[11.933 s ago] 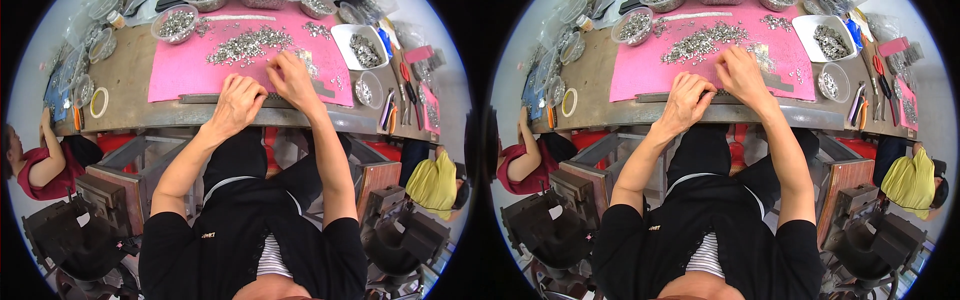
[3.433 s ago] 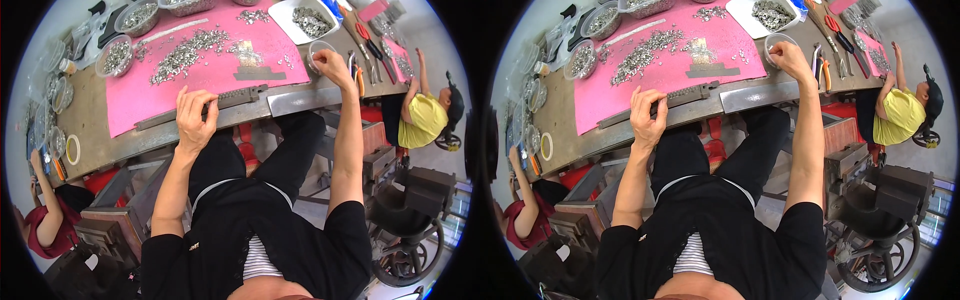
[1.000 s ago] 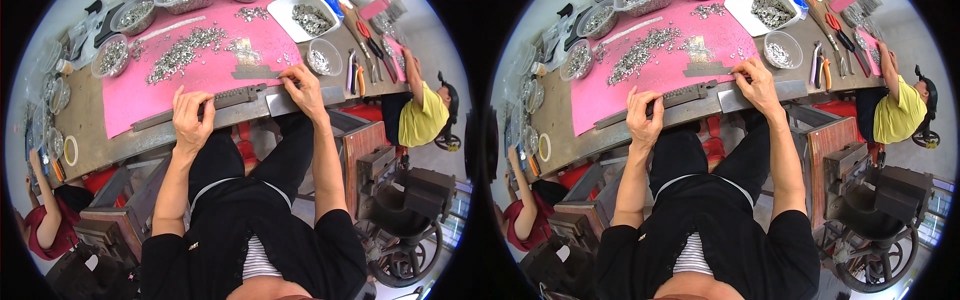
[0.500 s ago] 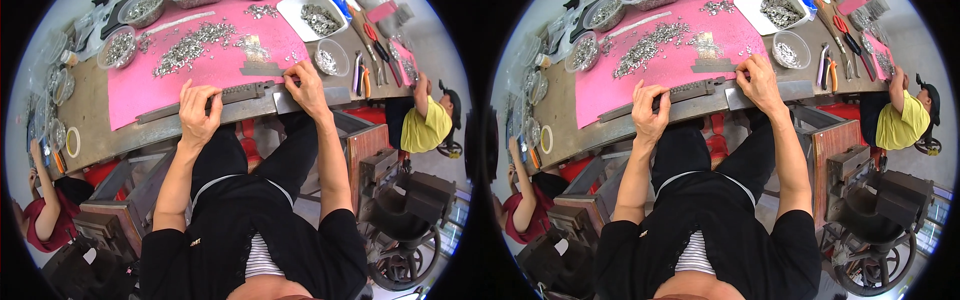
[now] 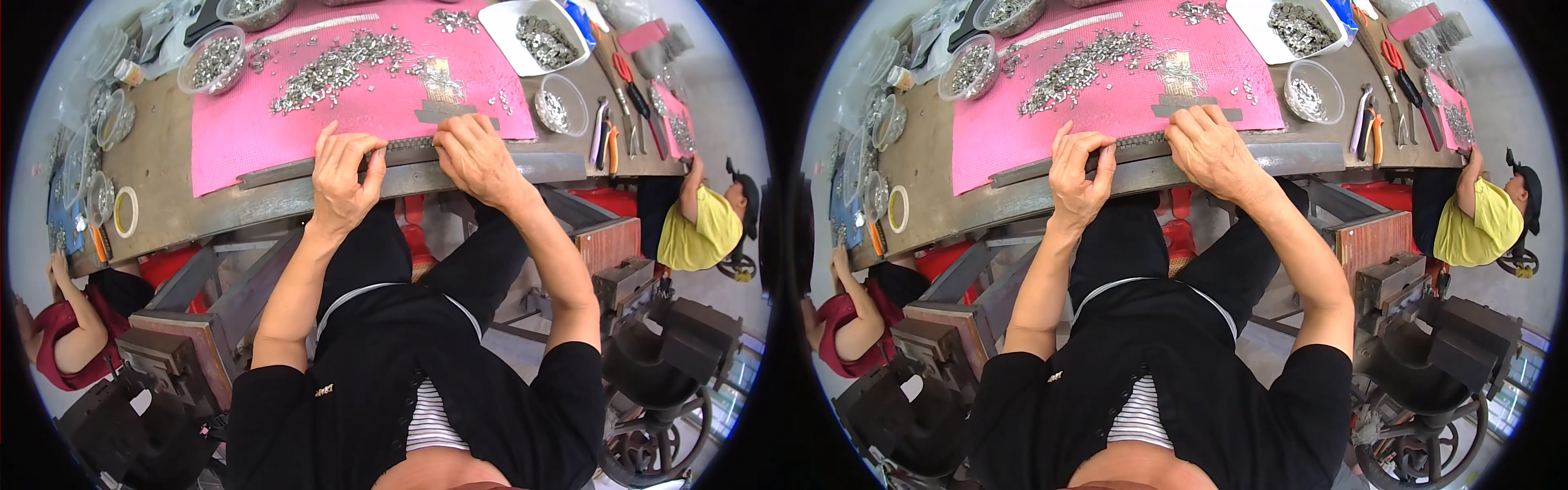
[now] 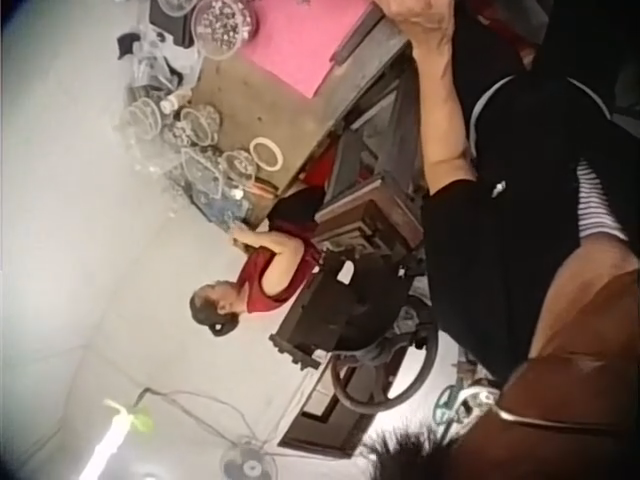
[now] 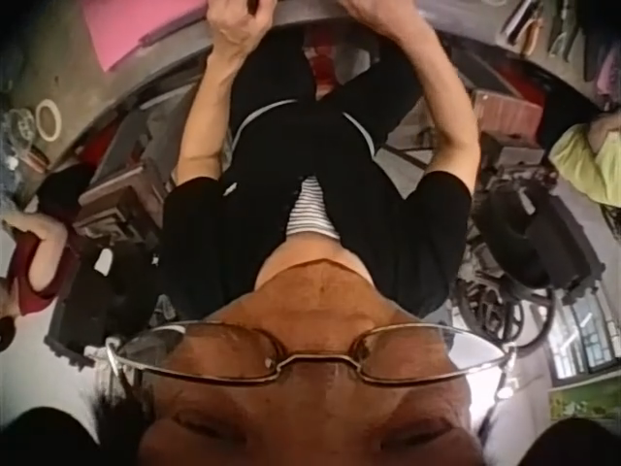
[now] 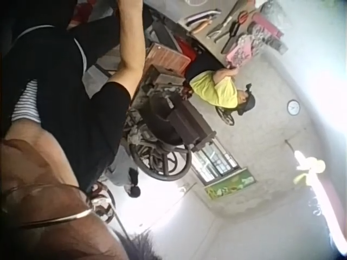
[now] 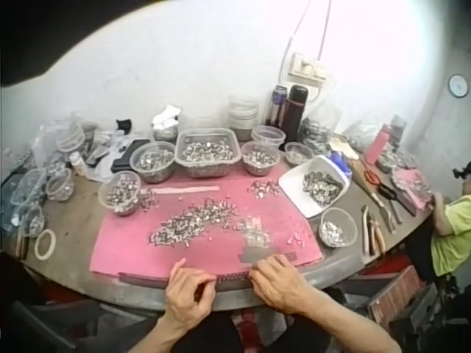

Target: Assembling small metal link components onto a jig and using a manual wheel press to secure them.

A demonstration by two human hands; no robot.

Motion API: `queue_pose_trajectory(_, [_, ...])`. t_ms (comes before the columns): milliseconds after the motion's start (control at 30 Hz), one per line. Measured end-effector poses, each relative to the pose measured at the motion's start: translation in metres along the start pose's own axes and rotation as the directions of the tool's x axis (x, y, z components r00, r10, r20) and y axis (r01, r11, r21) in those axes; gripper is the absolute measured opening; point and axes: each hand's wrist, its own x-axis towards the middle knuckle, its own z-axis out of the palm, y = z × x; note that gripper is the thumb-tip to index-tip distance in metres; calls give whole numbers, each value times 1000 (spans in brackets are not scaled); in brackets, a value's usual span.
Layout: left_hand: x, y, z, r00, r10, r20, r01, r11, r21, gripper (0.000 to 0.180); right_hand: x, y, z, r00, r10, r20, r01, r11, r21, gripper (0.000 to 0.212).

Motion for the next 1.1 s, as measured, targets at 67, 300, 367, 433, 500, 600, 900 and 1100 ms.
queue_pose_trajectory(67, [0,0,-1,1000,-5,2,5,1000,2,18,2,2,0,995,-84,63,88,993,-76,22])
queue_pose_trajectory(300, [1,0,-3,1000,-16,11,16,1000,-16,19,-7,9,6,973,210,-91,-169,927,336,16])
queue_pose_trajectory(367, [6,2,-7,1000,-22,19,22,1000,-20,19,-12,3,13,946,310,-93,-246,875,416,16])
queue_pose_trajectory(433, [19,4,-13,979,-131,157,137,990,-28,19,-12,-2,18,909,406,-97,-331,843,425,18])
queue_pose_trajectory(500, [33,-5,-18,968,-112,223,92,991,97,28,-13,-10,20,894,433,-117,-354,842,407,19])
queue_pose_trajectory(600, [54,-32,-13,929,-51,366,-59,958,281,43,-13,-12,22,889,432,-149,-339,842,420,20])
queue_pose_trajectory(900, [48,-40,-32,768,-105,632,-85,961,263,52,-8,-1,17,869,476,-138,-376,815,442,15])
queue_pose_trajectory(1100, [48,-35,-41,791,-149,594,-23,962,273,51,58,22,30,947,301,-110,-237,890,390,23])
